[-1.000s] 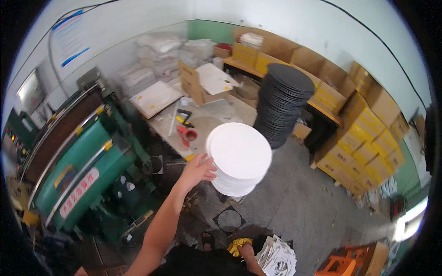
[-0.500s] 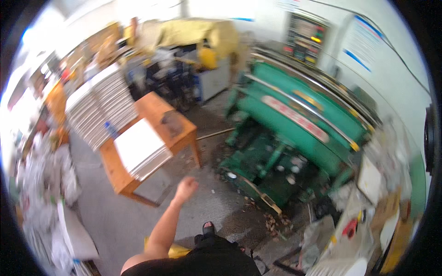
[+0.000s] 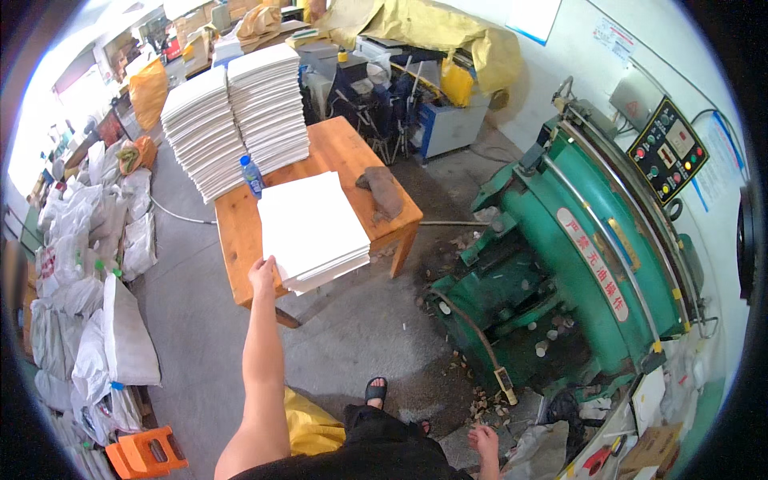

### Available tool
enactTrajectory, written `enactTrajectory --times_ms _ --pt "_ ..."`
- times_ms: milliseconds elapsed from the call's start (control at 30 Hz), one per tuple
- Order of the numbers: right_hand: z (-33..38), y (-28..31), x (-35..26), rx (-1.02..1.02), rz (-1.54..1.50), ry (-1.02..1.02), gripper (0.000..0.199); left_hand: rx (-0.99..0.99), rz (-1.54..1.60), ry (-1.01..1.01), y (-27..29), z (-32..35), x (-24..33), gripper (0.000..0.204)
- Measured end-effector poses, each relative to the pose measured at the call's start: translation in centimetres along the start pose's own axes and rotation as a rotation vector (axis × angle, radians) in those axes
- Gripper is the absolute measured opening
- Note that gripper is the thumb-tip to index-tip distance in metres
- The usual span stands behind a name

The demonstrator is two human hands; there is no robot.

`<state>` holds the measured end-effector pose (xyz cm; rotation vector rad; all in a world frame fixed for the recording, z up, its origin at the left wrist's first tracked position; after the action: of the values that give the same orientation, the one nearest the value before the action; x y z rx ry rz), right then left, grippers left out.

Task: The person places white paper sheets onto the bed of a die-cutting machine, removes the cut circular center, and stacks the finished items.

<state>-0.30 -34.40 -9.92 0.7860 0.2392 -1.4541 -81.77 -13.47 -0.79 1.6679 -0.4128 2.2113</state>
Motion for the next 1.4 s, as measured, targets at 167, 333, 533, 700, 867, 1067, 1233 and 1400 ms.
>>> enactTrajectory --times_ms 167,333,533,700,867,1067,1233,1400 --pt "-0.5 -1.3 2.6 -0.124 0.093 -0.032 0.026 -0.111 0.304 0.115 2.2 2.3 -0.5 0.007" --pt "4.1 1.7 3.0 -0.044 -0.009 -0.090 0.023 -0.657 0.306 0.417 2.5 15.5 3.1 0.044" --pt "8.1 6.5 -16.6 0.131 0.105 0.505 0.030 -0.571 0.200 -0.078 0.0 11.0 10.6 0.049" --pt "8.3 14.6 -31.6 0.088 -0.692 0.713 0.039 -0.788 0.314 0.107 -11.4 21.3 12.4 0.058" --pt "-8.3 23.8 -31.1 0.391 -0.880 0.487 0.049 -1.072 0.159 0.385 -20.5 37.7 6.1 0.049" --pt "-27.6 32.6 -23.3 0.676 -0.610 0.314 0.023 -1.298 -0.334 0.581 -26.4 48.1 -5.0 0.027" --pt "-25.8 22.6 -31.8 0.116 -0.873 0.004 0.018 -1.241 -0.210 0.764 -25.3 50.9 -5.9 0.034" --pt "-26.8 25.1 -33.2 -0.169 -0.974 0.092 0.022 -1.393 -0.197 0.885 -31.1 57.3 -7.4 0.039"
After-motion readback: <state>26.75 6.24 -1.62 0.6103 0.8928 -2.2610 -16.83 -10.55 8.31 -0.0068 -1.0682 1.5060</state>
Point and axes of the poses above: each hand's wrist, its own z-axis away from the middle knuckle, its own y-axis out of the back of the hand, x = y × z, the point moved 8 cm from there along -z, towards the middle knuckle, and after that the axes turned 1 degree about x, right-handed, at the moved point
